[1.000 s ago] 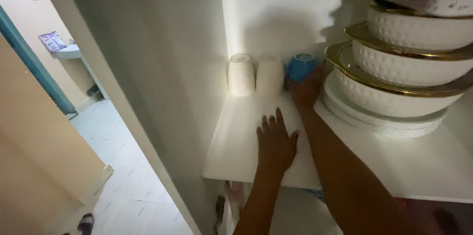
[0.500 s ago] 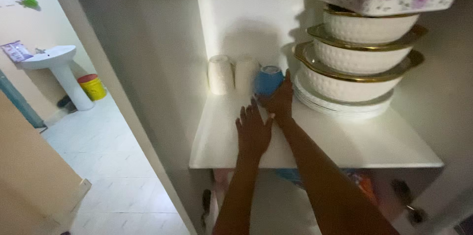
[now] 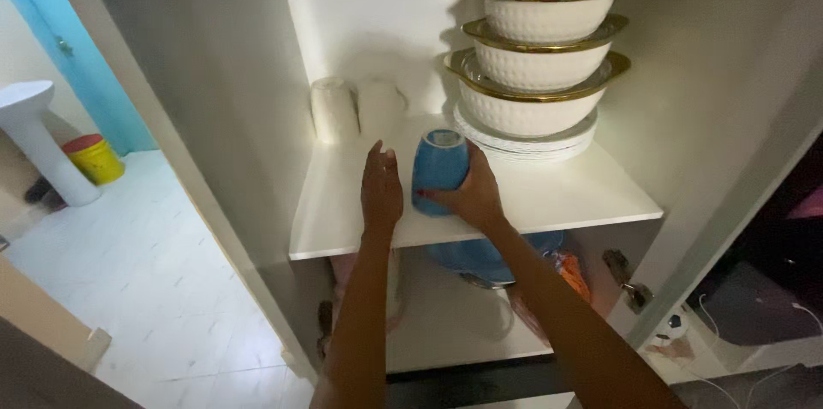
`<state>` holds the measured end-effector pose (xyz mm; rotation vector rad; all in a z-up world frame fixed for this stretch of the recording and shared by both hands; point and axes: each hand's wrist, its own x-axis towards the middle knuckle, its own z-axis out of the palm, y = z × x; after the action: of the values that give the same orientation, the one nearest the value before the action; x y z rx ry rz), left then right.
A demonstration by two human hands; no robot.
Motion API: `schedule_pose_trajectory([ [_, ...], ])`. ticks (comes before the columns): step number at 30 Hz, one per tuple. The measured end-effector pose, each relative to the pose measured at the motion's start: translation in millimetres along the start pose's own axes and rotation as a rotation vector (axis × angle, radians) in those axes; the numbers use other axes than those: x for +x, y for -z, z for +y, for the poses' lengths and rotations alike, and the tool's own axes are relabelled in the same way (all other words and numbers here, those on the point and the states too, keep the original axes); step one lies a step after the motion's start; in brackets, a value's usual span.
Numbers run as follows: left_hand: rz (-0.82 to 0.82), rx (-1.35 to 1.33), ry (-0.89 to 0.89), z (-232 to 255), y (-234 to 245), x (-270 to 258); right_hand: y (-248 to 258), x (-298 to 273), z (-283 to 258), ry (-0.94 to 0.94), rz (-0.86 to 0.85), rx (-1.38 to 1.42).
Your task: The person takes cups and mugs from a cabinet and arranges them in rows on a table, including clear plastic cups and various ceramic mugs.
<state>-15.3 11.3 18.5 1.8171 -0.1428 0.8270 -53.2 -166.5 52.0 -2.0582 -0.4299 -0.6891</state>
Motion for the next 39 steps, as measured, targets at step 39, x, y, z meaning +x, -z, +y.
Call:
schedule_pose_trajectory([
  [39,-0.714,-1.016,-0.447,358.6,-66.0,-380.7,356.8,-413.3,-128.5,-0.295,0.606,1.331],
])
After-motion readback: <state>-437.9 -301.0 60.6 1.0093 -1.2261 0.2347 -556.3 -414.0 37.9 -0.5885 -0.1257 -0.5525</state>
